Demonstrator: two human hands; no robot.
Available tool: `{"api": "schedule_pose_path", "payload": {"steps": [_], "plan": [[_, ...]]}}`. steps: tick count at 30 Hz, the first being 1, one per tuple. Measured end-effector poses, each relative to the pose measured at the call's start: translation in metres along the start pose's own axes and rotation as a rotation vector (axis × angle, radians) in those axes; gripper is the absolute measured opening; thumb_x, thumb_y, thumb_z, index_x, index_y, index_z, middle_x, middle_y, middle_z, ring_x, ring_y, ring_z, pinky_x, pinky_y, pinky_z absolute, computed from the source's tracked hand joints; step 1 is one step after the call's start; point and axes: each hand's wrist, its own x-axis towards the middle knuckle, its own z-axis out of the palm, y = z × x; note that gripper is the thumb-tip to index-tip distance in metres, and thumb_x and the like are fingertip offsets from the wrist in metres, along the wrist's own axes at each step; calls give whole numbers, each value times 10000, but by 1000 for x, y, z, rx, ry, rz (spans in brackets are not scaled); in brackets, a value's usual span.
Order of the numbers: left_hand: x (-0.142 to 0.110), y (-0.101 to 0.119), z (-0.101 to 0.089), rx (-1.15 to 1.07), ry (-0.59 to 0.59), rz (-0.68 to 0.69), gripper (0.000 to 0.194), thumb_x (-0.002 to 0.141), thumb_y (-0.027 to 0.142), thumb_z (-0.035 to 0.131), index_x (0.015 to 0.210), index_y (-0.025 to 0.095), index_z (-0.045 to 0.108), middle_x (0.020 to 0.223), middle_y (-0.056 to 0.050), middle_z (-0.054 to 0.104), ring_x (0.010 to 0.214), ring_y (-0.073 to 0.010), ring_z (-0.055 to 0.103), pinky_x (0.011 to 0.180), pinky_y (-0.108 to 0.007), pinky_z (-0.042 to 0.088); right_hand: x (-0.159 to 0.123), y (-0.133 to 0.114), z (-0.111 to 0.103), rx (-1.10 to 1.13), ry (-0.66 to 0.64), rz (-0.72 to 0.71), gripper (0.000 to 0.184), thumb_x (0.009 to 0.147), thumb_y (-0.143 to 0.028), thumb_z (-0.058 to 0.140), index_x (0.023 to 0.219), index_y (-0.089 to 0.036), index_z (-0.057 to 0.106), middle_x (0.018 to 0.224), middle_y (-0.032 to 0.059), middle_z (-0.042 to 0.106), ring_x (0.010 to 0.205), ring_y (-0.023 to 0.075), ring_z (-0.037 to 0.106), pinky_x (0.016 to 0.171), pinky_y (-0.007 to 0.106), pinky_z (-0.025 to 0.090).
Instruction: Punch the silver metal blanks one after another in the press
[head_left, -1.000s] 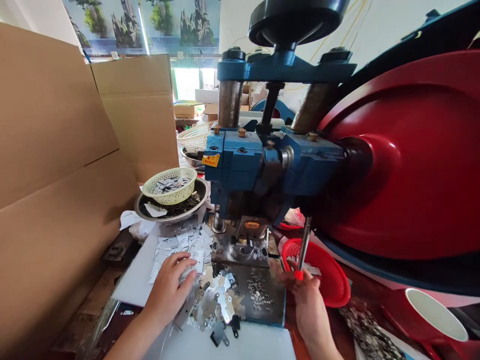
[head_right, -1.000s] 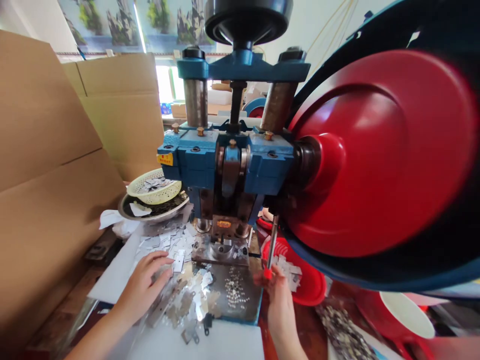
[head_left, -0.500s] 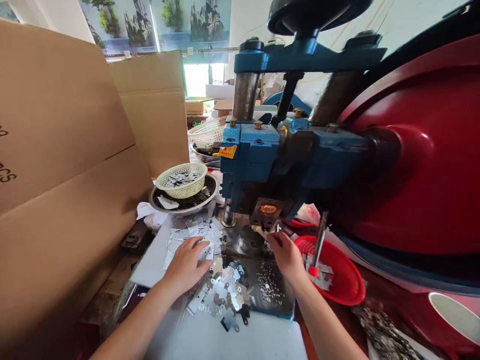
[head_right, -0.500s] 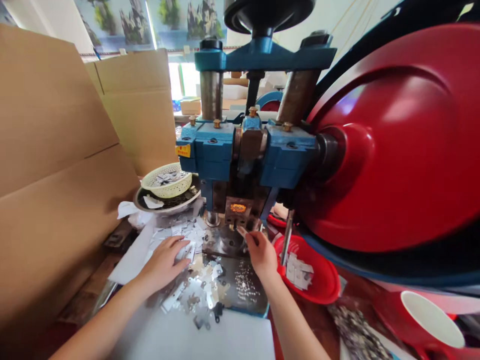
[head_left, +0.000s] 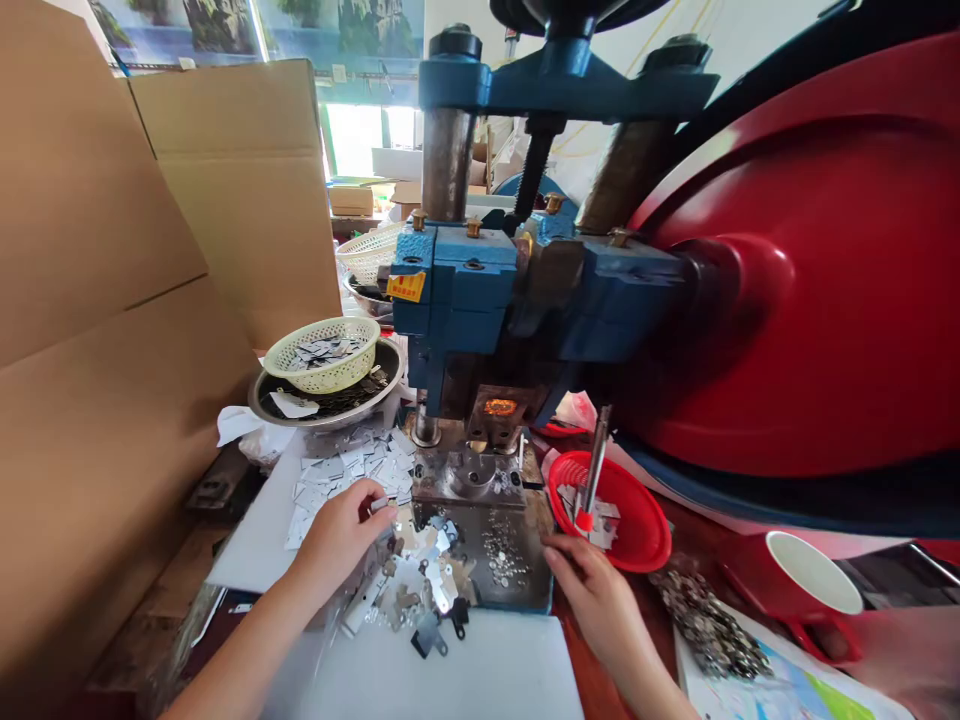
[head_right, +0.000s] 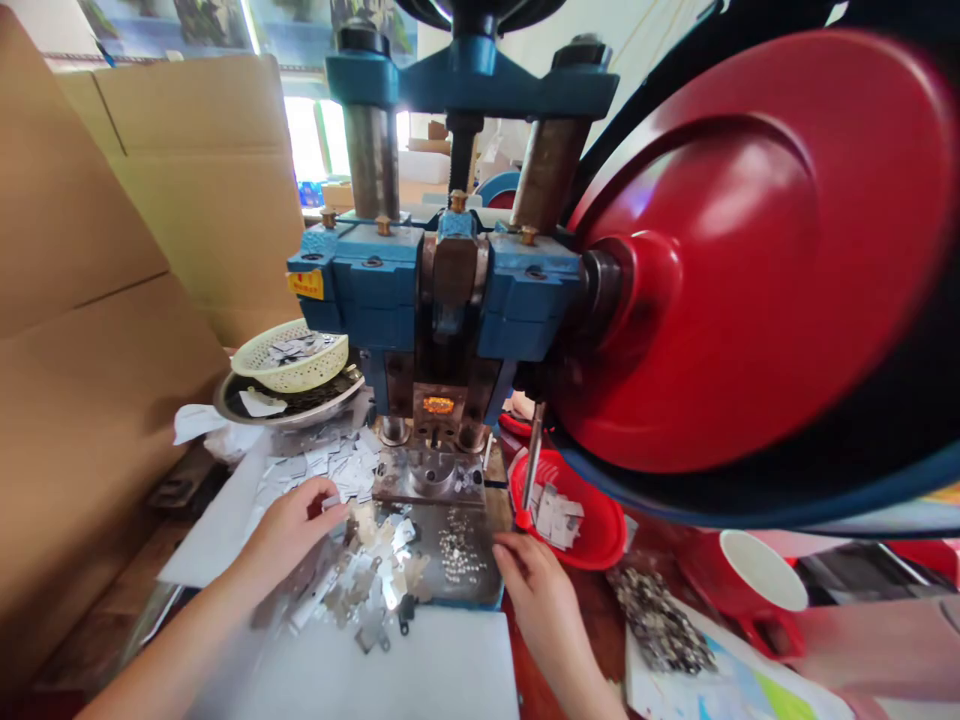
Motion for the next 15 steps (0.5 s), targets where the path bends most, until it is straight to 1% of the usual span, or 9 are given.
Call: {"api": "schedule_pose_path", "payload": {"steps": [2, 5, 7, 11, 15], "plan": [[-6, 3, 6, -235, 8, -76, 208, 756, 392, 595, 834, 199, 601, 652, 23, 593, 632, -172, 559, 605, -264, 408, 6, -7, 9, -47, -51, -75, 264, 807, -412, 505, 840, -229, 693, 883, 56, 705, 868, 234, 637, 819, 360, 481], [-14, 9, 19, -585, -57, -248, 364, 710, 444, 641, 937, 161, 632, 641, 1, 623, 641, -173, 589, 595, -254, 440, 20, -14, 16, -123, -106, -157, 241, 832, -329, 474, 845, -224, 691, 864, 53, 693, 850, 224, 634, 810, 363, 478], [-19, 13, 28, -743, -89, -347, 437, 683, 439, 677, 997, 137, 641, 678, -28, 658, 665, -170, 611, 594, -242, 456, 27, -16, 19, -172, -145, -200, 244, 844, -283, 456, 862, -222, 691, 881, 52, 678, 850, 213, 627, 803, 352, 475], [-25, 17, 41, -912, -108, -445, 464, 706, 362, 685, 1103, 132, 623, 699, -56, 690, 690, -152, 641, 621, -221, 480, 33, -22, 23, -268, -186, -271, 234, 847, -233, 469, 846, -234, 703, 871, 44, 651, 848, 202, 605, 791, 328, 469], [-27, 16, 47, -956, -119, -476, 423, 742, 344, 665, 1109, 139, 621, 695, -70, 702, 670, -147, 652, 614, -217, 493, 33, -27, 25, -355, -194, -323, 189, 841, -255, 521, 807, -262, 707, 844, 31, 646, 850, 212, 594, 773, 333, 468]]}}
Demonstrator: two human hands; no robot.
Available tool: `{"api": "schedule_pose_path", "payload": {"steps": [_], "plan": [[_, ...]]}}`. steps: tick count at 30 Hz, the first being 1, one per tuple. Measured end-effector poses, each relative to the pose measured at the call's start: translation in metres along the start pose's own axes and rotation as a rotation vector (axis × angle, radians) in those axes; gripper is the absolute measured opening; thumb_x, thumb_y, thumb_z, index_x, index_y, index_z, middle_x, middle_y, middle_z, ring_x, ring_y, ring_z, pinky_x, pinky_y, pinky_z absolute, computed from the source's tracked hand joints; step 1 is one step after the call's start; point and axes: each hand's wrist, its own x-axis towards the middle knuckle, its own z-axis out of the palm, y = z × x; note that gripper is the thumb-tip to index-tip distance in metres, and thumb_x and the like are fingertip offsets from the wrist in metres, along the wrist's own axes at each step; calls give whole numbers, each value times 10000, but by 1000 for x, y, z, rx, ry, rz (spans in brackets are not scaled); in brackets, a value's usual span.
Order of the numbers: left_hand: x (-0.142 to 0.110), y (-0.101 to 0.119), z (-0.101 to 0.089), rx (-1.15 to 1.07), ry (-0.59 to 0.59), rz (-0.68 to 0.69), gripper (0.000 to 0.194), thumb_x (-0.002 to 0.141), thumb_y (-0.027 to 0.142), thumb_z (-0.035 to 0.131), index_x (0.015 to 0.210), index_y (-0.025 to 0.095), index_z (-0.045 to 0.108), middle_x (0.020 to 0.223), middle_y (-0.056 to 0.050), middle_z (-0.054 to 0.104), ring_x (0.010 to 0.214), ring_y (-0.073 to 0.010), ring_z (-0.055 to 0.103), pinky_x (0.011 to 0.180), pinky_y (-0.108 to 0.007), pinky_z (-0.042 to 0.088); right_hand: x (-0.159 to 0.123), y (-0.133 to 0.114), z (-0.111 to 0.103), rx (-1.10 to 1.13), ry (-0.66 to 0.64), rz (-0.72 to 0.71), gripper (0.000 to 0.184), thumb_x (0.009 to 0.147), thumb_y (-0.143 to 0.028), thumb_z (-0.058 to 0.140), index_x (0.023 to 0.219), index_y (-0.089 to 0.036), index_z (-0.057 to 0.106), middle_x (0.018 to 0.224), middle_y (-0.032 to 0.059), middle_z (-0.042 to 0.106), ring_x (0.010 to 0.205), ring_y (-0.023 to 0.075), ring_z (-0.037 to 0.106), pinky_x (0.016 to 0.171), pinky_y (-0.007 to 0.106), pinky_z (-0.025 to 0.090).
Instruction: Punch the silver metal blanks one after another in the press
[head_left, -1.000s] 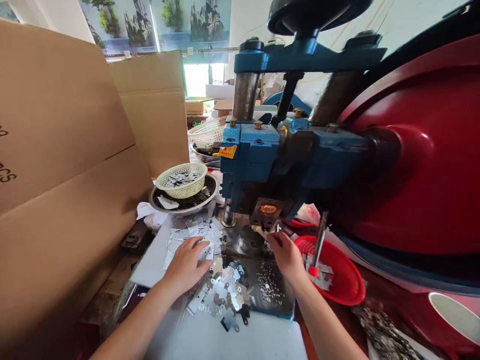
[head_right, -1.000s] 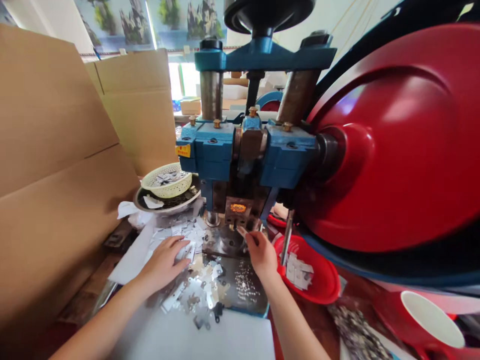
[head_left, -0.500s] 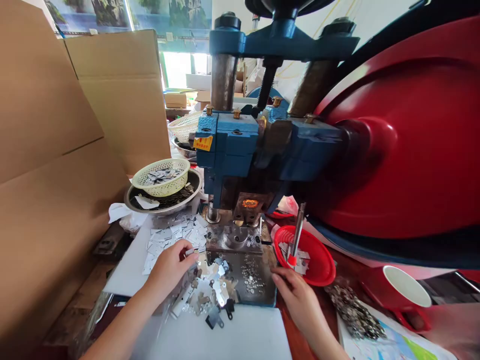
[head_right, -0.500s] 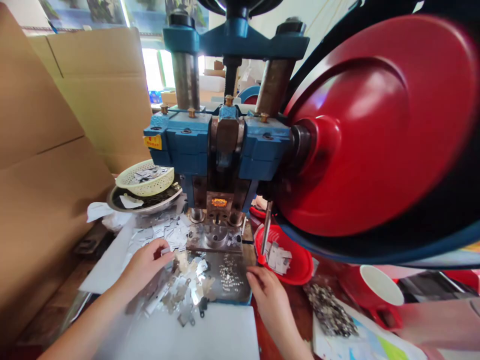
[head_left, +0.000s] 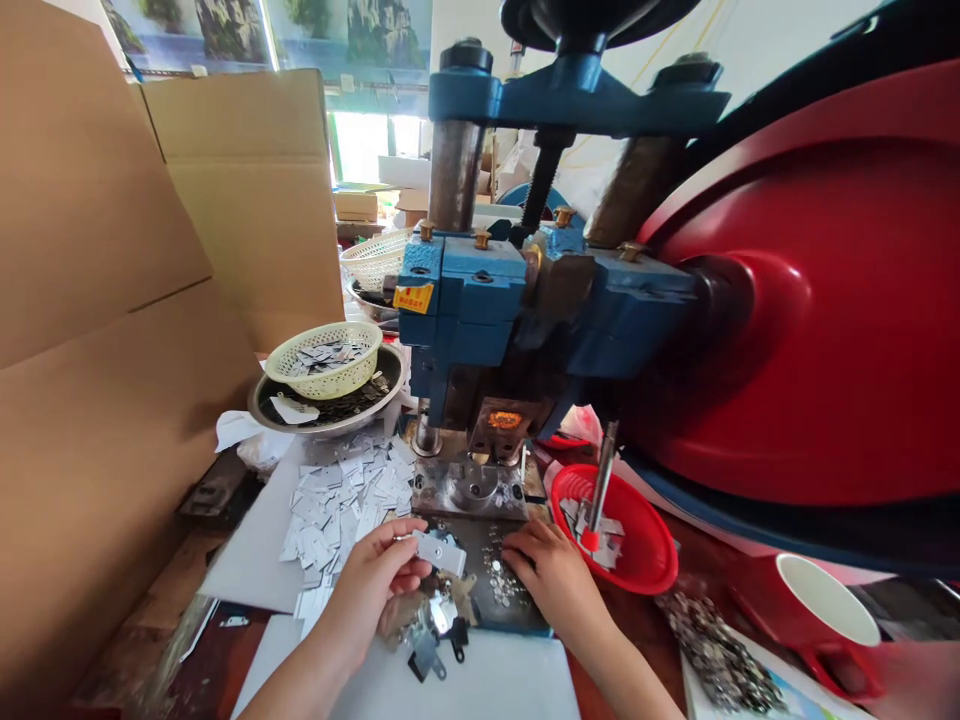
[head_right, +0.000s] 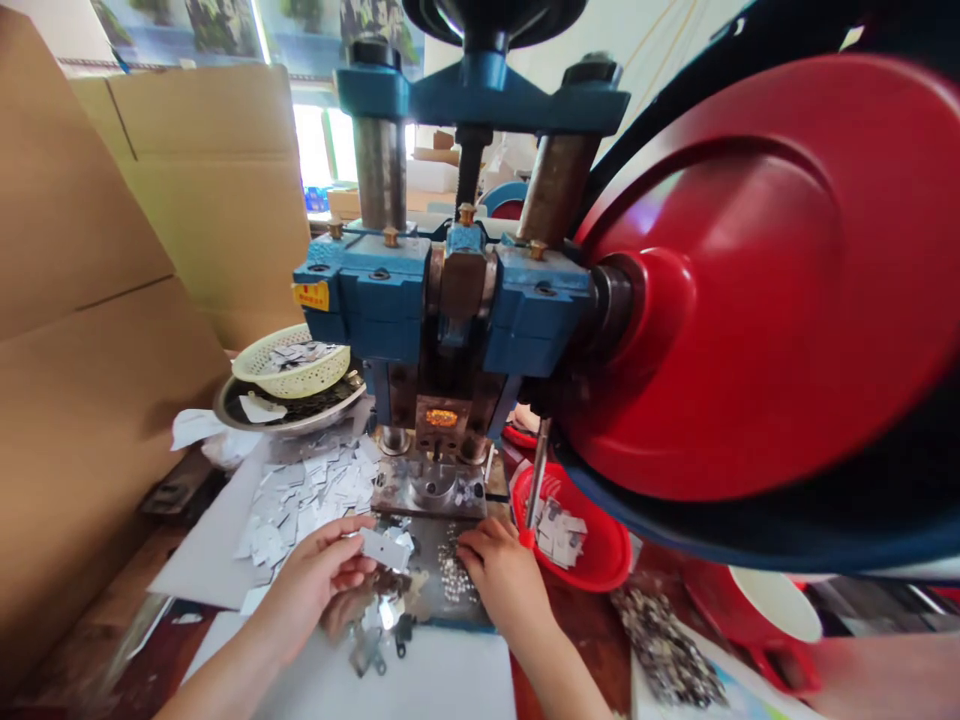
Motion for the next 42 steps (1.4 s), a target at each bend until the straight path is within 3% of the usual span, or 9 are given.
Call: {"api": "schedule_pose_path", "payload": {"steps": [4, 10, 16, 21, 28, 35, 42], "plan": [[4, -4, 0, -42, 34, -8, 438, 708, 340, 709, 1080, 123, 629, 670, -72, 696, 674, -157, 658, 598, -211, 499, 3, -1, 3, -42, 25, -28, 177, 854, -240, 511, 783, -247, 673, 820, 30, 643, 815, 229, 590, 742, 365, 470], [2, -2, -1, -94, 31, 39, 443, 711, 339, 713, 1101, 143, 634, 745, -53, 693, 712, -145, 656, 616, -204, 503, 35, -11, 2, 153, 302, -50, 224, 915, -257, 396, 842, -202, 600, 845, 61, 621, 819, 198, 587, 764, 329, 473], [0, 1, -4, -105, 51, 28, 430, 688, 350, 729, 1053, 137, 651, 741, -53, 697, 686, -147, 661, 588, -201, 494, 81, -30, 4, 66, 270, 16, 200, 859, -252, 462, 752, -193, 621, 818, 73, 621, 841, 217, 588, 771, 323, 451], [0, 5, -5, -133, 50, 33, 410, 683, 339, 738, 1025, 128, 656, 674, -50, 689, 663, -146, 660, 570, -195, 485, 89, -29, 6, 95, 254, 80, 163, 814, -271, 504, 781, -188, 641, 835, 76, 631, 838, 215, 602, 753, 307, 454], [-2, 12, 3, -163, 29, 20, 284, 760, 246, 663, 1023, 142, 643, 718, -42, 690, 699, -134, 670, 598, -186, 508, 60, -19, 2, 480, 321, 139, 292, 852, -401, 435, 879, -186, 631, 869, 73, 646, 840, 210, 596, 770, 313, 462], [-5, 10, 15, -196, -21, -8, 246, 783, 192, 621, 1023, 139, 638, 755, -56, 689, 704, -129, 676, 583, -168, 515, 4, -49, 3, 864, 96, 276, 441, 813, -552, 490, 958, -174, 664, 651, 20, 615, 601, 170, 559, 588, 282, 463], [-21, 18, 25, -250, -49, -46, 195, 777, 156, 617, 966, 137, 662, 712, -52, 690, 655, -124, 677, 564, -164, 529, -13, -78, -5, 1213, -18, 404, 497, 737, -561, 618, 1034, -165, 660, 670, 22, 633, 610, 149, 561, 602, 269, 464]]}}
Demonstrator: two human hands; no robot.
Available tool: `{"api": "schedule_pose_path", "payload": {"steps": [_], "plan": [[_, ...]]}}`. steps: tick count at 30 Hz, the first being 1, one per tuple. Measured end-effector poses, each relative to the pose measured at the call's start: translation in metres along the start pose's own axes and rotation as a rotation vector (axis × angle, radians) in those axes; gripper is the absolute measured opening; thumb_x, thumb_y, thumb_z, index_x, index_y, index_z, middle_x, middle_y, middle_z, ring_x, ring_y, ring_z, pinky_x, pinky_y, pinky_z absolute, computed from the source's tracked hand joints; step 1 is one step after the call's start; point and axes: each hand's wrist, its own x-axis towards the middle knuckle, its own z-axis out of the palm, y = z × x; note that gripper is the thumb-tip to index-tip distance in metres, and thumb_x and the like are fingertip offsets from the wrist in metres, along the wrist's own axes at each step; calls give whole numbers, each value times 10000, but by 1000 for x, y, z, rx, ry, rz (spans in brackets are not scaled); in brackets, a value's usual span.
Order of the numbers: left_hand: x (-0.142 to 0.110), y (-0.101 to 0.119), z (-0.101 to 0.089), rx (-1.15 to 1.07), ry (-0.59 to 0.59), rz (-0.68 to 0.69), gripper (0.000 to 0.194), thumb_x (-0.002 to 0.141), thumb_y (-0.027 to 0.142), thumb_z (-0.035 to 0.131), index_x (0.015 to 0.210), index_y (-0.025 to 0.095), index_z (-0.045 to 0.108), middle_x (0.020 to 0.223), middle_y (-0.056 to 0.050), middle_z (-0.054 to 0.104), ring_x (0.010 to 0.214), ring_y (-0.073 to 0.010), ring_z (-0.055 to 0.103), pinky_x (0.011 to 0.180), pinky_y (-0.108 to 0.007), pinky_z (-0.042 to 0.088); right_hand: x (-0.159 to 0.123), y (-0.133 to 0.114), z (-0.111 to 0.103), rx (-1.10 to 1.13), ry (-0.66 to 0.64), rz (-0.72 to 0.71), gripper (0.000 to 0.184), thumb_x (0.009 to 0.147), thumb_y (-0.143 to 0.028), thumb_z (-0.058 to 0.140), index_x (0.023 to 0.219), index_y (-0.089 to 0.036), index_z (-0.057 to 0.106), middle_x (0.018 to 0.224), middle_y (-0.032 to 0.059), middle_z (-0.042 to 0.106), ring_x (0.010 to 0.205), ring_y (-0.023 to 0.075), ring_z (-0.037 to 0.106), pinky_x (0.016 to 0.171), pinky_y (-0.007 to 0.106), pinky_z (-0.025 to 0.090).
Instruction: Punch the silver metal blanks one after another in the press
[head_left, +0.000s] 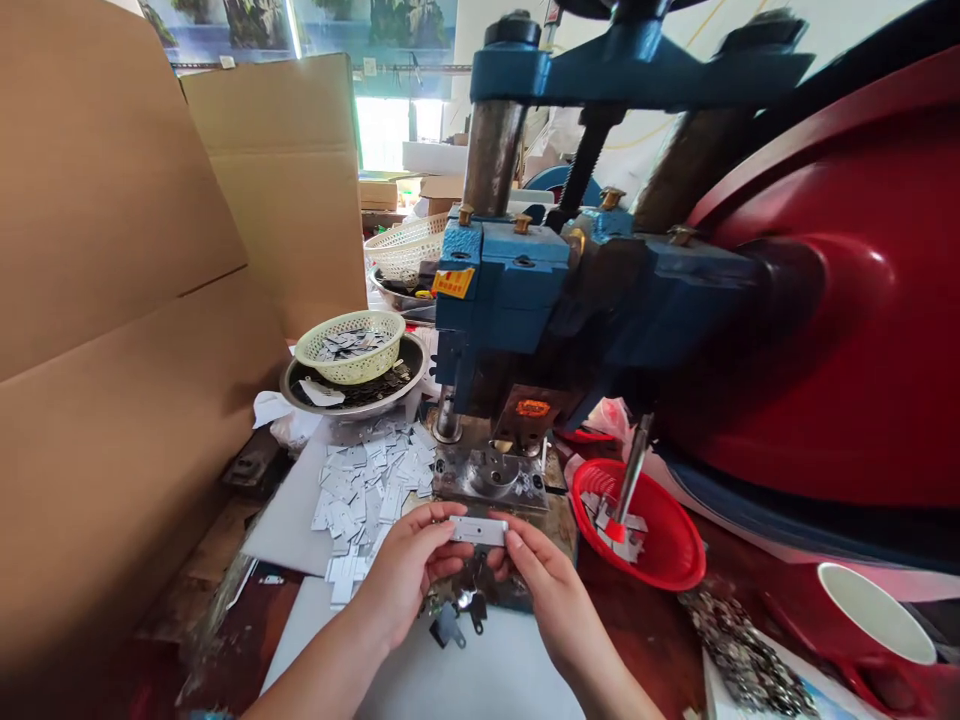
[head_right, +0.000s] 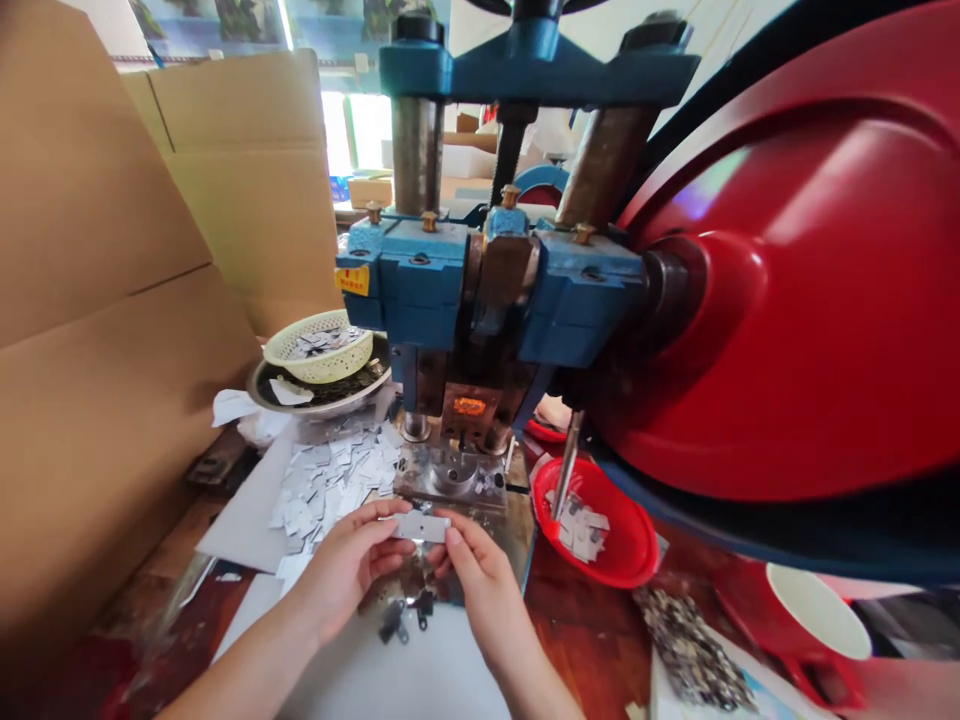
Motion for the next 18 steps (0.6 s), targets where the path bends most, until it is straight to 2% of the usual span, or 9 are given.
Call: {"api": "schedule_pose_path", "payload": {"steps": [5, 7, 9, 11, 13, 16, 18], "plan": [[-5, 1, -2, -29, -15, -9, 194, 783, 173, 627, 969, 134, 664, 720, -57, 690, 673, -144, 689, 539, -172, 529, -2, -2, 3, 142, -5, 58, 446, 725, -513, 652, 990, -155, 669, 619, 5, 594, 560, 127, 523, 559, 249, 440], [-6, 0, -3, -36, -21, 4, 186, 773, 200, 649, 946, 136, 668, 722, -55, 690, 667, -145, 685, 544, -180, 527, -3, -1, 3, 162, -7, 52, 423, 729, -504, 652, 973, -159, 672, 573, -11, 569, 537, 121, 510, 546, 242, 438], [-6, -1, -5, -57, -44, 33, 166, 758, 248, 675, 877, 131, 675, 796, -70, 703, 695, -146, 679, 577, -191, 526, -4, 1, 1, 128, -15, 17, 380, 732, -486, 652, 951, -177, 683, 611, 3, 602, 570, 131, 541, 571, 252, 460], [-7, -2, -5, -63, -78, 75, 182, 726, 271, 708, 834, 127, 679, 920, -88, 707, 757, -150, 669, 635, -205, 523, -5, 3, -1, 10, -22, -71, 316, 740, -450, 647, 928, -201, 701, 778, 46, 668, 697, 166, 602, 655, 285, 496], [-9, -1, -6, -45, -101, 108, 227, 692, 237, 725, 892, 137, 686, 1019, -91, 696, 833, -158, 654, 698, -218, 513, -6, 5, -4, -166, -16, -202, 251, 754, -396, 626, 912, -222, 716, 938, 74, 678, 850, 205, 623, 758, 323, 507], [-11, -1, -6, -5, -113, 139, 346, 672, 171, 696, 1017, 159, 675, 1094, -88, 674, 908, -169, 630, 750, -237, 496, -7, 6, -5, -379, 27, -373, 227, 791, -322, 556, 937, -248, 714, 996, 78, 678, 954, 220, 618, 862, 366, 496], [-11, -1, -6, 11, -118, 152, 364, 664, 158, 680, 1028, 161, 675, 1108, -89, 666, 930, -178, 619, 762, -248, 490, -7, 7, -5, -449, 53, -451, 245, 804, -290, 522, 968, -258, 701, 1010, 73, 683, 967, 216, 623, 880, 378, 498]]}}
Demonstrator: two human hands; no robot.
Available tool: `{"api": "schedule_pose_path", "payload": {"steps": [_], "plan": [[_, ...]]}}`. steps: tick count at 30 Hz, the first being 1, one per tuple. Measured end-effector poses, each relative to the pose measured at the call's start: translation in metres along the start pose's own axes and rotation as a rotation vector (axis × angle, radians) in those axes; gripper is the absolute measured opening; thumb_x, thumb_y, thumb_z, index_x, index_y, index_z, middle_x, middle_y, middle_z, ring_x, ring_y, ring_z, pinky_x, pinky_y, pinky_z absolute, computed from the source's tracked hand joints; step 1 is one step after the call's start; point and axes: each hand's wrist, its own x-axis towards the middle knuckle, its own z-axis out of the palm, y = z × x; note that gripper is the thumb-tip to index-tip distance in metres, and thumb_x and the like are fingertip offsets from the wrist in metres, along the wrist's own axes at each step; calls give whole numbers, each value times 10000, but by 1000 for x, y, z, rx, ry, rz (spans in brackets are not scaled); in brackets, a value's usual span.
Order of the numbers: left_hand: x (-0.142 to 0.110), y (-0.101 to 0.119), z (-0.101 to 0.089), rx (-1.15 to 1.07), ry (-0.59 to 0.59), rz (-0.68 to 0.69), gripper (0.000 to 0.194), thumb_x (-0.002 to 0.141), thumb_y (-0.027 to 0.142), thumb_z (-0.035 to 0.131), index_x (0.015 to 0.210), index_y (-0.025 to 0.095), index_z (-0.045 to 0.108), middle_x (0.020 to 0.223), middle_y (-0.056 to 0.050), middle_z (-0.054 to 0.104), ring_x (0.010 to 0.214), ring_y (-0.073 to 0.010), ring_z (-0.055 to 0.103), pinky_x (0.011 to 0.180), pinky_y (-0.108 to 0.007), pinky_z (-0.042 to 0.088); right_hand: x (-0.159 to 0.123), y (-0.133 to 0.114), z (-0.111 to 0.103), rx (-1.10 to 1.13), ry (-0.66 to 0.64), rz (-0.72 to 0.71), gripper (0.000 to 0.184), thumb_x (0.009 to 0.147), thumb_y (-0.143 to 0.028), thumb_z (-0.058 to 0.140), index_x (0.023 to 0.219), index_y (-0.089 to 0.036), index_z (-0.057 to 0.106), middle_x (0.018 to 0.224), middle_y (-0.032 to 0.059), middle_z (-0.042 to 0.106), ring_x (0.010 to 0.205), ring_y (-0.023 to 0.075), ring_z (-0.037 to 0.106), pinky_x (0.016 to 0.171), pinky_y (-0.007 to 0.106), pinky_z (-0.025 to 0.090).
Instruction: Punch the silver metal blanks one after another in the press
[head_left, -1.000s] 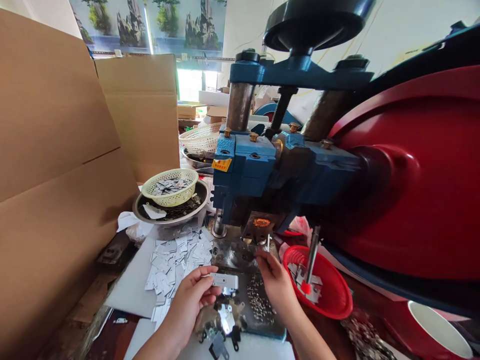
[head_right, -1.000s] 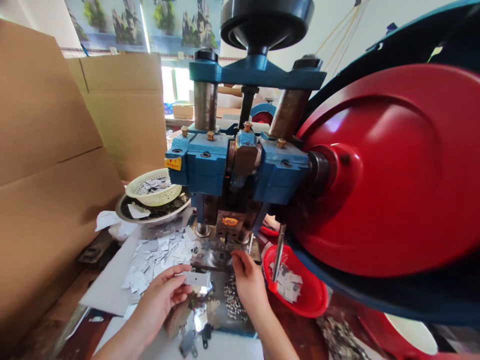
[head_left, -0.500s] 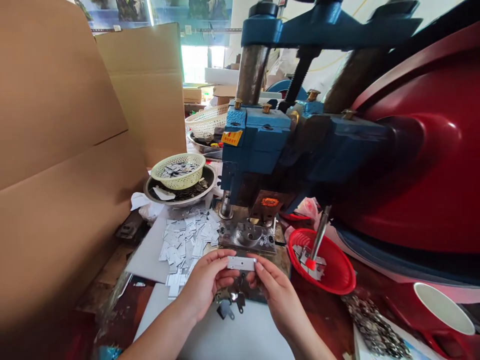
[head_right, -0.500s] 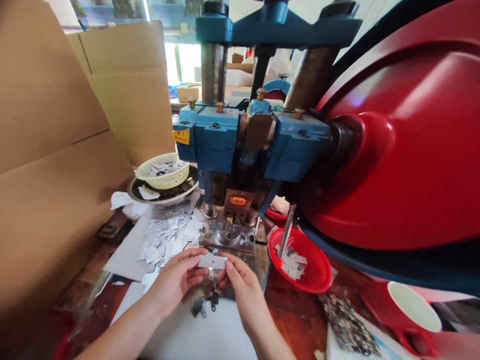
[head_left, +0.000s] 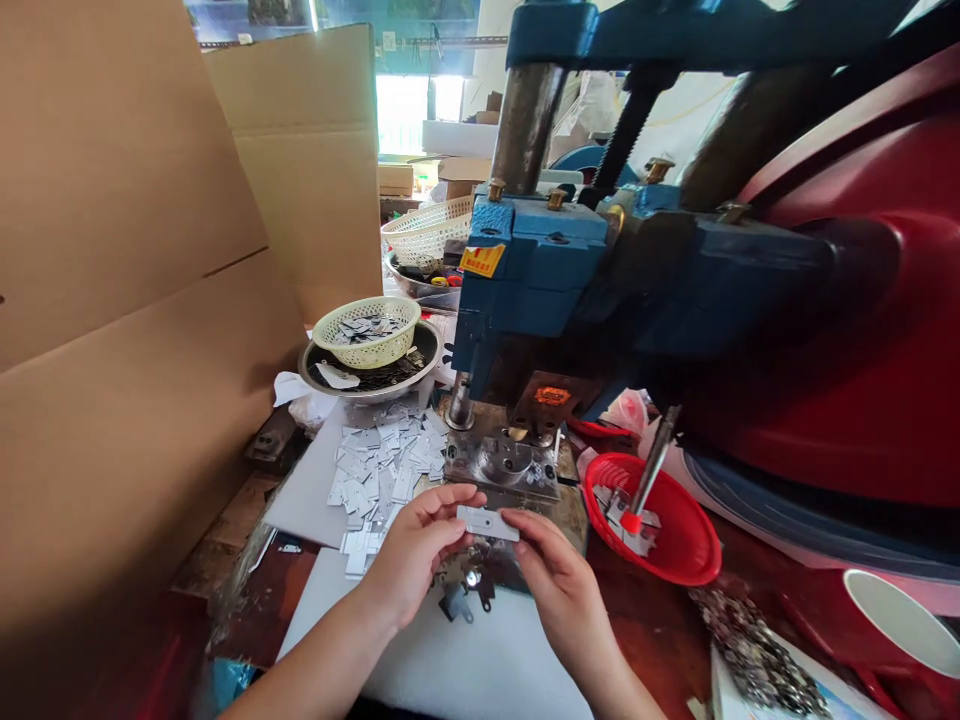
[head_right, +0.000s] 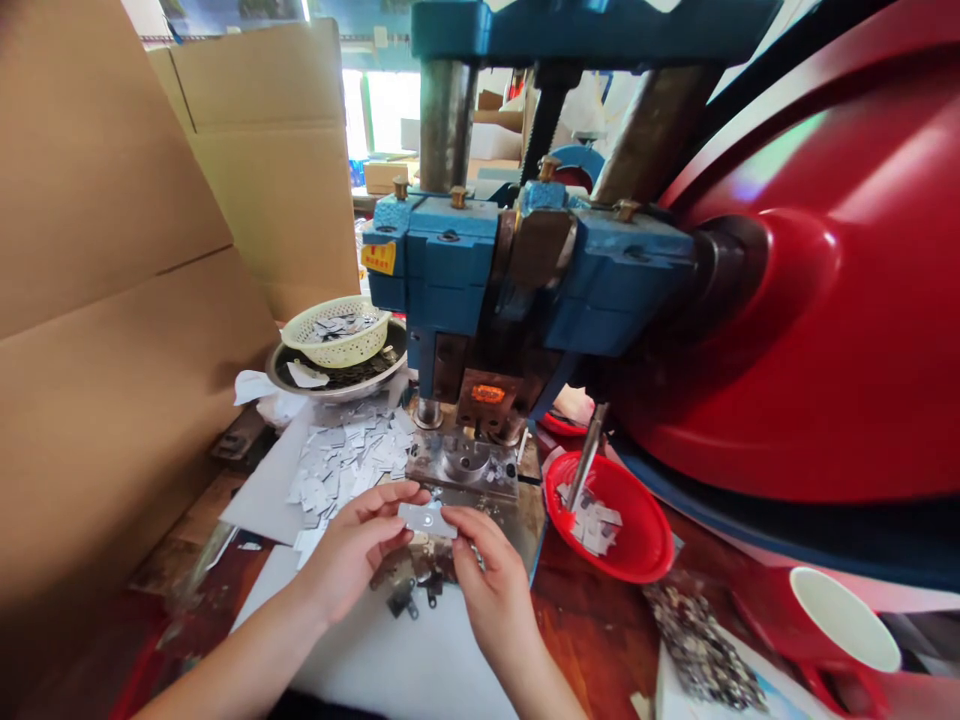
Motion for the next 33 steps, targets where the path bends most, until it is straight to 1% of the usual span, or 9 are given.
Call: {"api": "schedule_pose_path", "payload": {"steps": [3, 10, 16, 19, 22, 24, 26, 29, 33], "plan": [[1, -1, 0, -2, 2, 6, 357, 645, 157, 685, 1002, 167, 684, 1096, -79, 665, 920, -174, 612, 766, -254, 486, 0, 2, 1, -67, 11, -70, 263, 807, -268, 516, 1011, -261, 682, 1039, 72, 685, 983, 216, 629, 884, 384, 506], [7, -5, 1, -3, 23, -8, 349, 633, 143, 683, 982, 166, 695, 1044, -63, 681, 823, -135, 610, 756, -245, 494, 2, 10, 0, -199, 9, -122, 274, 843, -275, 513, 1078, -259, 653, 1049, 66, 682, 972, 200, 637, 866, 349, 517], [6, -9, 0, 9, 12, -34, 340, 664, 172, 674, 1003, 157, 690, 1063, -67, 672, 835, -143, 616, 773, -253, 495, 1, 13, -2, -386, 29, -288, 213, 834, -297, 556, 986, -301, 705, 1114, 81, 632, 991, 225, 605, 813, 369, 523], [10, -12, 1, 152, -13, -12, 267, 732, 258, 651, 977, 156, 686, 975, -66, 686, 818, -165, 619, 761, -273, 488, 5, 15, -4, -368, -3, -306, 186, 853, -299, 546, 955, -281, 700, 985, 65, 669, 910, 204, 617, 785, 344, 514], [27, -12, 8, 509, -13, 188, 185, 771, 298, 628, 893, 173, 689, 818, -44, 675, 761, -178, 601, 702, -275, 465, 19, 21, -5, -347, 21, -222, 190, 869, -309, 521, 959, -239, 672, 878, 50, 680, 853, 195, 614, 775, 330, 494], [47, -9, 15, 743, 41, 379, 136, 777, 290, 626, 837, 186, 691, 817, -39, 663, 768, -184, 588, 704, -280, 446, 35, 27, -5, -359, 97, -144, 204, 871, -332, 505, 950, -220, 657, 889, 58, 671, 872, 206, 602, 792, 342, 478], [70, -7, 23, 893, 91, 505, 125, 788, 278, 619, 845, 193, 692, 837, -38, 655, 780, -187, 584, 720, -290, 440, 56, 35, -5, -358, 140, -119, 229, 876, -349, 477, 930, -209, 651, 903, 66, 654, 887, 210, 589, 805, 350, 467], [101, -5, 30, 1010, 159, 581, 108, 791, 229, 607, 855, 198, 689, 858, -39, 640, 845, -201, 578, 788, -319, 440, 87, 45, -5, -360, 186, -145, 261, 853, -373, 469, 869, -192, 657, 909, 84, 619, 885, 222, 577, 808, 366, 463], [126, -8, 31, 1022, 188, 561, 158, 751, 166, 608, 888, 180, 684, 972, -65, 622, 972, -219, 560, 917, -358, 414, 109, 55, -6, -391, 198, -108, 212, 775, -368, 523, 781, -199, 651, 893, 89, 594, 869, 242, 565, 786, 380, 463]]}}
